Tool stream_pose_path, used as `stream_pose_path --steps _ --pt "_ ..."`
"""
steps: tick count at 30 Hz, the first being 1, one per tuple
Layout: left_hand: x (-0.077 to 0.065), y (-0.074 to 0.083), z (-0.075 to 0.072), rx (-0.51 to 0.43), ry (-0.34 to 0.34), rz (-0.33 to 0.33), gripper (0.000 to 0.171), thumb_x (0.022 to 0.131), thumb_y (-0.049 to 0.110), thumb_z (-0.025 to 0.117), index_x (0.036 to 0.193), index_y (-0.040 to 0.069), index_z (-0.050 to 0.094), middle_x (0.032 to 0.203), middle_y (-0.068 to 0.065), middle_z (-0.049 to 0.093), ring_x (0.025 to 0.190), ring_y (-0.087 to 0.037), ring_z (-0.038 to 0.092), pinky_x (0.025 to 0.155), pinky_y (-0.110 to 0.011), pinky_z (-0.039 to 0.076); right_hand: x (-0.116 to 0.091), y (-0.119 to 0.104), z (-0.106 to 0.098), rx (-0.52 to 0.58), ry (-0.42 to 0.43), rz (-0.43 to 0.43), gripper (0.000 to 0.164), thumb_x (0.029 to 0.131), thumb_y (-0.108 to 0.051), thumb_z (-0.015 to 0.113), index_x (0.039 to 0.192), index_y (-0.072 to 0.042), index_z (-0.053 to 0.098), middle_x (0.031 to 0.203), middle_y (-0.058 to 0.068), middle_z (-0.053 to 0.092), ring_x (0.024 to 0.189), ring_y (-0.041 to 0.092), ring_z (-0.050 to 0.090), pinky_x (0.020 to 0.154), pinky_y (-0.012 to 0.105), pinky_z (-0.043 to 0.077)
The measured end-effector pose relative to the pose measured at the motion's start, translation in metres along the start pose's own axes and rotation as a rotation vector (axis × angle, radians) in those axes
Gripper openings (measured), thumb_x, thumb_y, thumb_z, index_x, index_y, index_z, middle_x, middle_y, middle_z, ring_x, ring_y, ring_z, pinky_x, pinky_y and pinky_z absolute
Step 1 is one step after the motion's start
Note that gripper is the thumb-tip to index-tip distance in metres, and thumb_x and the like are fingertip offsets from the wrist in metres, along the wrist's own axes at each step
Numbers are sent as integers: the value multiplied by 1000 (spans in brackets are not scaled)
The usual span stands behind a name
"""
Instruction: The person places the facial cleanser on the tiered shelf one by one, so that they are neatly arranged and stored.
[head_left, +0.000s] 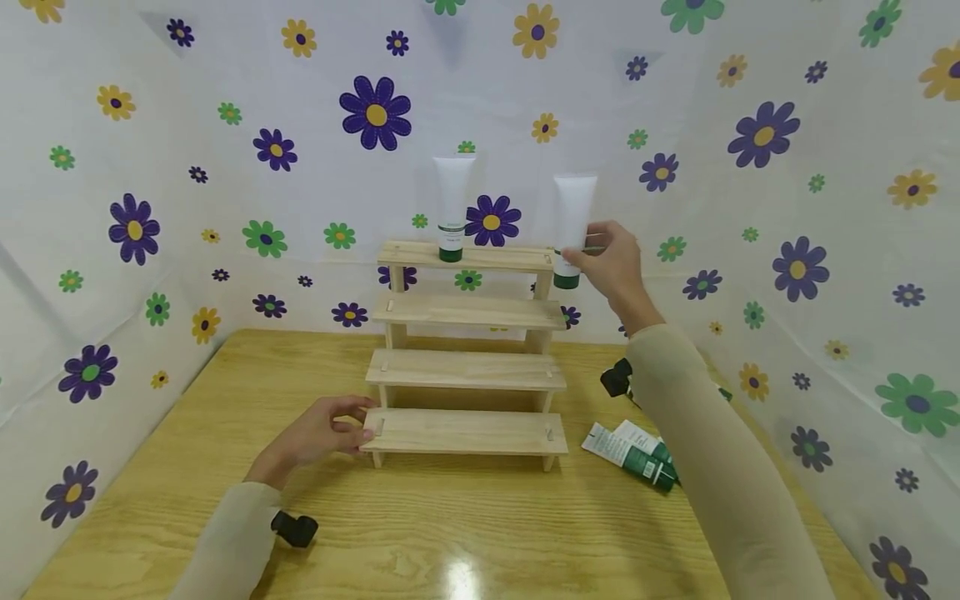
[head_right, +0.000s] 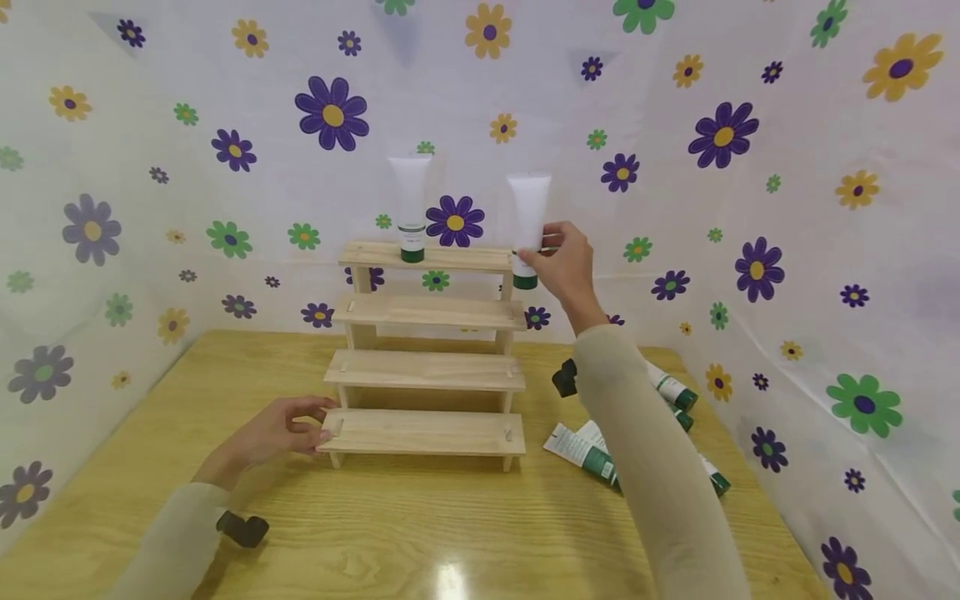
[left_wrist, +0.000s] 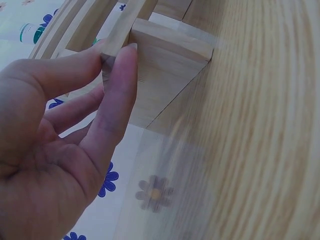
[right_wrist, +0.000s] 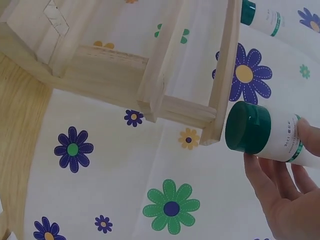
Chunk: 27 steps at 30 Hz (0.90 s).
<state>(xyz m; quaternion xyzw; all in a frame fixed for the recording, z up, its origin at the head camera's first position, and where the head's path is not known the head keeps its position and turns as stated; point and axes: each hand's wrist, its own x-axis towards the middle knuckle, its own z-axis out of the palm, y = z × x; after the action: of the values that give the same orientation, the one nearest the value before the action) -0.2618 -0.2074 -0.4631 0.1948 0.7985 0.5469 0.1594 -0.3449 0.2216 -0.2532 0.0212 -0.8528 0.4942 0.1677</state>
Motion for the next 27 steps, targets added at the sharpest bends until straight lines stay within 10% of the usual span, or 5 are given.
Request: stream_pose_path --steps 27 --pt "0 1 0 2 1 3 60 97 19 74 144 -7 49 123 -30 60 94 -24 73 78 -37 66 35 -20 54 77 24 -15 52 94 -8 75 139 1 51 136 22 63 124 36 65 109 44 54"
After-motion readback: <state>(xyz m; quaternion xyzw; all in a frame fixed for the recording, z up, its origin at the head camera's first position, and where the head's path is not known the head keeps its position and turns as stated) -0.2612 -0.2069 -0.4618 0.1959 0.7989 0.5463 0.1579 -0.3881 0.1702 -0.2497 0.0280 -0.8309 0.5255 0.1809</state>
